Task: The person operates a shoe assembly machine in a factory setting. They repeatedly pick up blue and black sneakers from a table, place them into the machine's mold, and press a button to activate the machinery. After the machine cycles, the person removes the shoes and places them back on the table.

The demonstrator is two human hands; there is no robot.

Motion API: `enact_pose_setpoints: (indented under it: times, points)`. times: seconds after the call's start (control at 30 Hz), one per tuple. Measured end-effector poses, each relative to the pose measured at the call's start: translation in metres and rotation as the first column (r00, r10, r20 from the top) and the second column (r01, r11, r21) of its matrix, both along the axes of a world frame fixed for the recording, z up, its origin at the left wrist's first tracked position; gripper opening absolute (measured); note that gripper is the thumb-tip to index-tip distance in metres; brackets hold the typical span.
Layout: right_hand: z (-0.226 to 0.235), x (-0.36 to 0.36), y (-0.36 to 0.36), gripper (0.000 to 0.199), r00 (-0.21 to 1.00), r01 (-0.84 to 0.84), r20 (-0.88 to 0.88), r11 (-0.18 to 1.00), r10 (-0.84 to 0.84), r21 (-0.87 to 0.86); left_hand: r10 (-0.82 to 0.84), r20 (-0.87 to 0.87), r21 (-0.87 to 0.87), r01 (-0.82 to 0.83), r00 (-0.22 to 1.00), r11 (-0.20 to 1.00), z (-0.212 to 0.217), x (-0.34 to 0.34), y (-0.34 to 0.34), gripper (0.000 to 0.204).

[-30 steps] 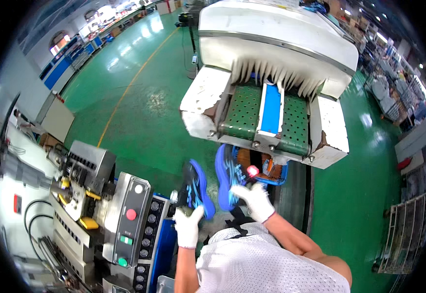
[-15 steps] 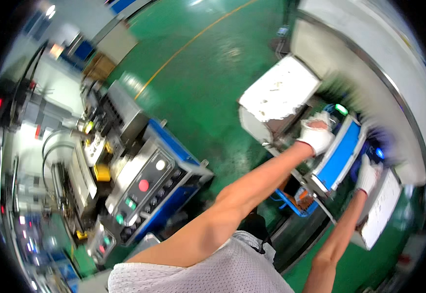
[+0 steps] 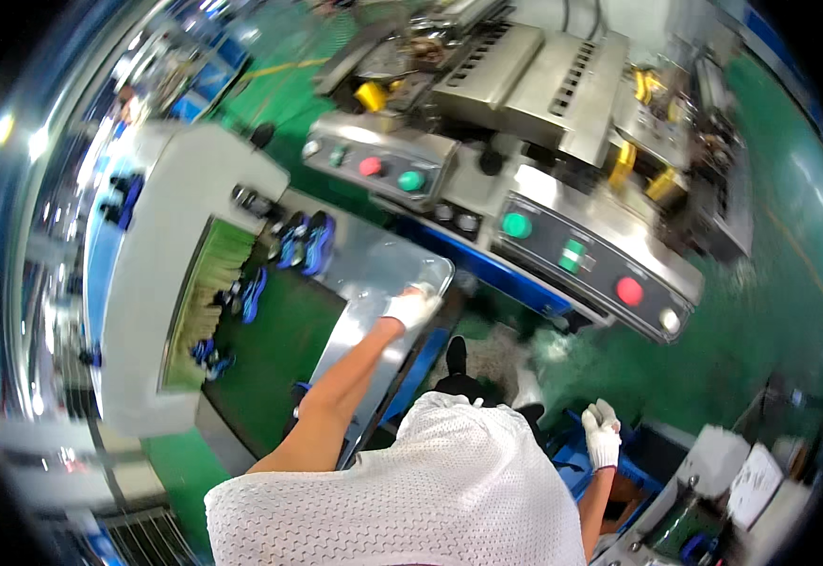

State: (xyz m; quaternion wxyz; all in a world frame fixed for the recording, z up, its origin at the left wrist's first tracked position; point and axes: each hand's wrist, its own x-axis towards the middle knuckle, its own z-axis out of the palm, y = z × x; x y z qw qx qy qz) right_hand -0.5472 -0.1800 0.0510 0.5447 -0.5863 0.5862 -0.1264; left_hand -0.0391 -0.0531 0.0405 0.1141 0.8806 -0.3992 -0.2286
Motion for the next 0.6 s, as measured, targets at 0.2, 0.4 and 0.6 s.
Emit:
enact_pose_setpoints:
  times: [0.2, 0.4, 0.6]
  points:
    - [-0.009, 0.132, -0.008, 0.061, 0.893, -0.198, -0.377, 0.967, 0.245, 0.159, 0.749, 0.178, -0.078, -0.749, 0.639, 0.658, -0.035, 0.168, 0.262, 0.036]
    - [-0.023, 0.226, -0.001, 0.058, 0.787, -0.332, -0.441, 0.899, 0.43, 0.285, 0.814, 0.13, -0.246, -0.777, 0.566, 0.579, -0.046, 0.236, 0.375, 0.056]
    - [0.012, 0.321, 0.007, 0.061, 0.642, -0.439, -0.531, 0.833, 0.554, 0.337, 0.815, 0.224, -0.335, -0.743, 0.534, 0.579, 0.024, 0.412, 0.427, 0.056]
